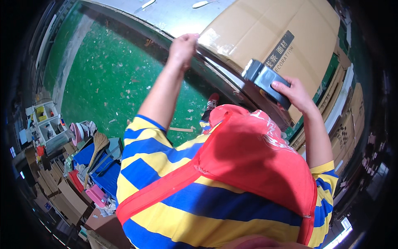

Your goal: The person tapes a cardboard box, prints a label, and then assembles white flat-pack furniture panels on a workbench. They use a tape dispenser, a computer, and a power drill to join the panels together.

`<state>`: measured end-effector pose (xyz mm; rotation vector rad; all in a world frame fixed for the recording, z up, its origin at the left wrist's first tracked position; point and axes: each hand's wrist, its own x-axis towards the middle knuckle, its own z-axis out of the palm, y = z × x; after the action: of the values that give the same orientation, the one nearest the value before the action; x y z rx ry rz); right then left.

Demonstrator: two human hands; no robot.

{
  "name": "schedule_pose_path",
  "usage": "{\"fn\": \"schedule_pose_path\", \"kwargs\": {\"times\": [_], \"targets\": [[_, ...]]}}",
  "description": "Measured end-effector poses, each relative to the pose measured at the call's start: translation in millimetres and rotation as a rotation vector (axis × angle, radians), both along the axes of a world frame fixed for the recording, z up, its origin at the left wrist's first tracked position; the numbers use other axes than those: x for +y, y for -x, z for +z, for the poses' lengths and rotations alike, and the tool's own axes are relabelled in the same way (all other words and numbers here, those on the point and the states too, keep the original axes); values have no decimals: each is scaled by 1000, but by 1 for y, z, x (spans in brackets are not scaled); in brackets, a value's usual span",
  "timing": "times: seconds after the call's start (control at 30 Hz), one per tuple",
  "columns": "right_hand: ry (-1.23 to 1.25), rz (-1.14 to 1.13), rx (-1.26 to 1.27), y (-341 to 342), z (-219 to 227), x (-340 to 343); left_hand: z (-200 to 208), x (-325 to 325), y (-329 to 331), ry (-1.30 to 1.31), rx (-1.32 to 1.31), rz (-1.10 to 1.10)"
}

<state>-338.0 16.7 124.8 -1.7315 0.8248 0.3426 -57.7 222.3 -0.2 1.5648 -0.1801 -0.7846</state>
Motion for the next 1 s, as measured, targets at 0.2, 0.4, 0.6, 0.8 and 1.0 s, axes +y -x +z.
{"fn": "schedule_pose_path", "kwargs": {"times": [0.2, 0.4, 0.6, 0.8, 1.0], "targets": [[-102, -45, -181, -15, 16, 7, 58, -21, 81, 248, 553, -310], [-202, -59, -204, 3, 7, 10, 54, -30, 100, 422, 783, -295], [-166, -11, -260, 3, 1, 14, 67, -22, 100, 260, 737, -379], [-127, 24, -264, 3, -5, 16, 44, -18, 108, 389, 635, -355], [21, 28, -72, -24, 5, 16, 36, -28, 56, -61, -304, -197]]}}
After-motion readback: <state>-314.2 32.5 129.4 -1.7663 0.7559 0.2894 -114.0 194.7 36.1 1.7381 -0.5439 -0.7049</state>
